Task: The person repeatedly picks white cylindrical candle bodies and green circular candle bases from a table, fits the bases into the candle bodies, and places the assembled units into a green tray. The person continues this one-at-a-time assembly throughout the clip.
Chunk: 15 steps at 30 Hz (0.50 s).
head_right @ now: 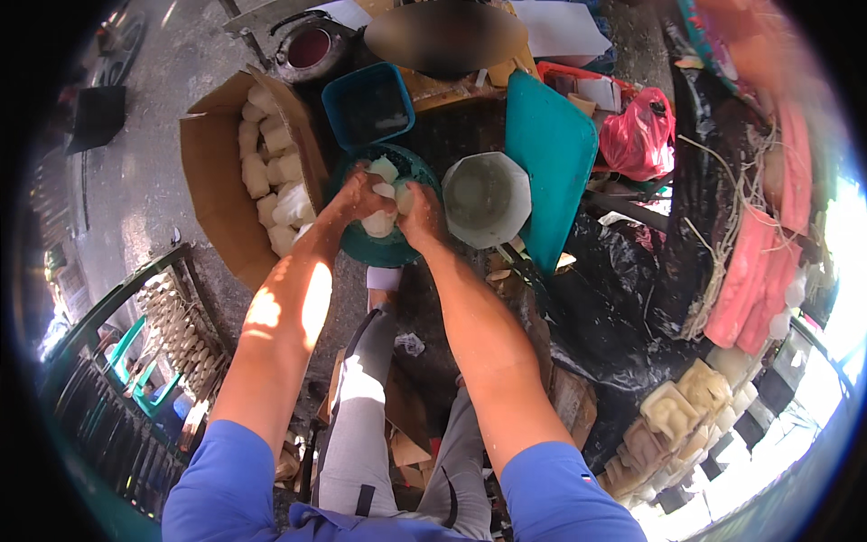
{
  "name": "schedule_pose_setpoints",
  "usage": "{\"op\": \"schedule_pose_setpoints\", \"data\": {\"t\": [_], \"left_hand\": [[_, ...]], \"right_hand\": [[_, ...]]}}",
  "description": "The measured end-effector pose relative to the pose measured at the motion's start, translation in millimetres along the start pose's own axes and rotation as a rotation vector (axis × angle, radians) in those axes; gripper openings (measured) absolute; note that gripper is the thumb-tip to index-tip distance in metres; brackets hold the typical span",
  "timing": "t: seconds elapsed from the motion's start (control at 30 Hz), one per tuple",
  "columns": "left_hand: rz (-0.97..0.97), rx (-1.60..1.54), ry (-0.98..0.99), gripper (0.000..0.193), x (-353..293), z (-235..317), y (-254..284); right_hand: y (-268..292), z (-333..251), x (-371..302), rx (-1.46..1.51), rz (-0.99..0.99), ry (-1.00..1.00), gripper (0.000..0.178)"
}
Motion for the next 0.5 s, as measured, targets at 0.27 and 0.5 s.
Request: {"op": "schedule_pose_setpoints", "data": {"t": [0.27,0.5], "left_hand": [[0.451,0.214,-0.136,0.046,-17.2,-14.9,-11.5],[0.385,0.111,-0.329,0.051,-207.8,95.8,11.6]], "right_hand": [[-9.9,-8.1,-48.7,0.052,0.072,-0.048,0.075],[127.3,-104.4,-265.7,0.301,0.055,-0.145,0.040]]}}
Point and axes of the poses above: each hand's wrist, its own x-axis towards the middle knuckle, its own y-axis out of the back of the hand, z = x × y, the point moved 5 cm from there along x, towards the middle knuckle, and after that the axes turned 6 degrees about -x, right-handed, at the moved point
